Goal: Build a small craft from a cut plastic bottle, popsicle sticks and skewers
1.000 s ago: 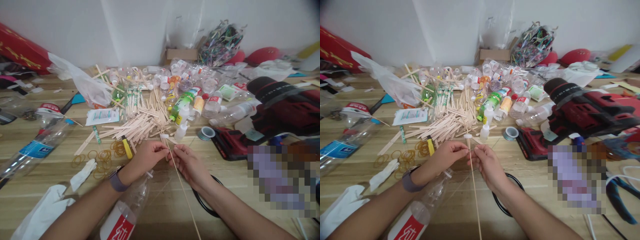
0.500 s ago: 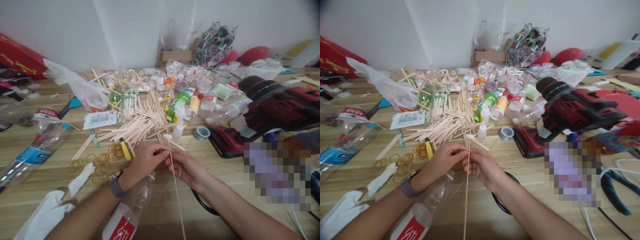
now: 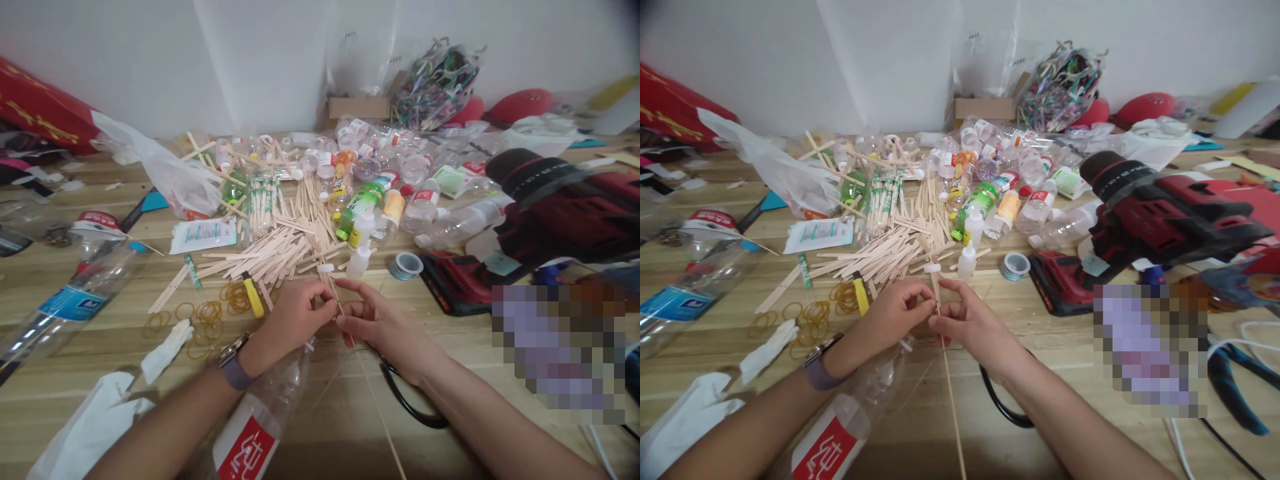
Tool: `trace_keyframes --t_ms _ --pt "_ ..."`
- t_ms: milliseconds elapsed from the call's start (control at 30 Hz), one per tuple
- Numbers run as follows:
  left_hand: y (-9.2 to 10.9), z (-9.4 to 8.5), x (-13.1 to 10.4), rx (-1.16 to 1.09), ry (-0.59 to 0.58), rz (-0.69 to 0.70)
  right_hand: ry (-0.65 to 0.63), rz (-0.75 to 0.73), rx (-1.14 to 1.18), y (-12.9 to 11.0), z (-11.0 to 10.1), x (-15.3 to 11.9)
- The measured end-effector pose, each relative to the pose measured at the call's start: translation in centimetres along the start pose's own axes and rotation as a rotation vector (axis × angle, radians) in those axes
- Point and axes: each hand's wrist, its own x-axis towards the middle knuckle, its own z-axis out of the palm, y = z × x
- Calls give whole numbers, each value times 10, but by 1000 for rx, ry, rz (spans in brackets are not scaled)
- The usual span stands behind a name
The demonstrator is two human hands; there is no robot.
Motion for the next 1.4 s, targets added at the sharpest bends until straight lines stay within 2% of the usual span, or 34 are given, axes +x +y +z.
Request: trace_keyframes --t_ms 267,333,467,533,600,967,1233,1400 --pt "-3 -10 5 -226 -229 -269 55 -239 -494 15 -4 2" --pt "-3 -10 6 -281 -268 -344 98 -382 -744 19 -4 1" --pt "0 -10 7 -403 -320 -441 192 -788 -1211 24 -5 -1" --pt "1 -10 7 -454 -327 -465 225 -977 -1328 25 -5 -1" --pt "1 -10 7 -496 -330 -478 232 -1088 -1371 24 -5 -1" --pt "-2 -5 6 -616 -327 -519 250 -1236 -1599 22 -4 -3" --pt "-3 2 5 -591 -298 -545 233 -1176 -1680 24 1 -7" --pt "-2 2 3 -575 -274 -539 217 -1113 -1569 27 -4 -3"
